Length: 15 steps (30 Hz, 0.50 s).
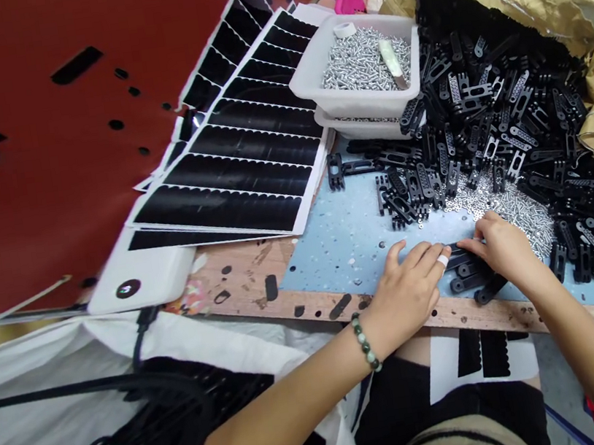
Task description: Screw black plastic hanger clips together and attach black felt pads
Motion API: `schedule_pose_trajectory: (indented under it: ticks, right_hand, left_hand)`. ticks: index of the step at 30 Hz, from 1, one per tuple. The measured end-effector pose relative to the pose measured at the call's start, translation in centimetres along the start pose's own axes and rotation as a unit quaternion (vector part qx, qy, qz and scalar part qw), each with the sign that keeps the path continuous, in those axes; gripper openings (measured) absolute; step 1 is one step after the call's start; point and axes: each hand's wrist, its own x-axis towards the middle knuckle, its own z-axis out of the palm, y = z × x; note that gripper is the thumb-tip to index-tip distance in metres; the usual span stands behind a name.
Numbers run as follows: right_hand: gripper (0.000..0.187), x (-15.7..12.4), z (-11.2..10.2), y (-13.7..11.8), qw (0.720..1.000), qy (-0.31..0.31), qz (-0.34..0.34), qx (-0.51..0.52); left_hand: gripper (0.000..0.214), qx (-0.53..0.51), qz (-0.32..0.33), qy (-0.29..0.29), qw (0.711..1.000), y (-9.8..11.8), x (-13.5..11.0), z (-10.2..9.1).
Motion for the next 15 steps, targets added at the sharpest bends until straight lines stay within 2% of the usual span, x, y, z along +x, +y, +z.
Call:
schedule_pose_trajectory:
  ticks: [3,5,7,9,10,12,15]
  right_hand:
    - [0.038,-0.7,-0.9,0.7,0.997,0.07,-0.01,-0.044]
    - [0.04,-2.4,-0.9,1.4,0.991,0.124,-0.045,0.0]
    - [0.03,-4.7,-0.4,2.1,0.983,0.159,-0.071,0.065]
    - [0.022,-6.9,0.3,2.9,0.978,0.162,-0.082,0.104]
    - [0.022,-7.7,0.7,3.2,0.978,0.155,-0.086,0.11]
    - [0.027,-8.5,1.0,3.9,0.981,0.135,-0.092,0.105]
    - [0.032,-7.7,0.8,4.7,0.988,0.089,-0.093,0.081]
  left_hand:
    - [0.043,-0.019,-0.008,0.002,1.0,0.1,0.2,-0.2]
    - [0.042,-0.049,-0.016,0.008,0.999,0.1,0.3,-0.2]
    - [0.054,-0.086,-0.02,0.023,0.996,0.1,0.5,0.1]
    - [0.069,-0.107,-0.01,0.038,0.993,0.2,0.7,0.4]
    - [0.069,-0.109,0.001,0.042,0.993,0.3,0.8,0.5]
    - [0.051,-0.099,0.027,0.041,0.994,0.6,1.1,0.6]
    - [0.024,-0.085,0.049,0.026,0.995,1.1,1.2,0.5]
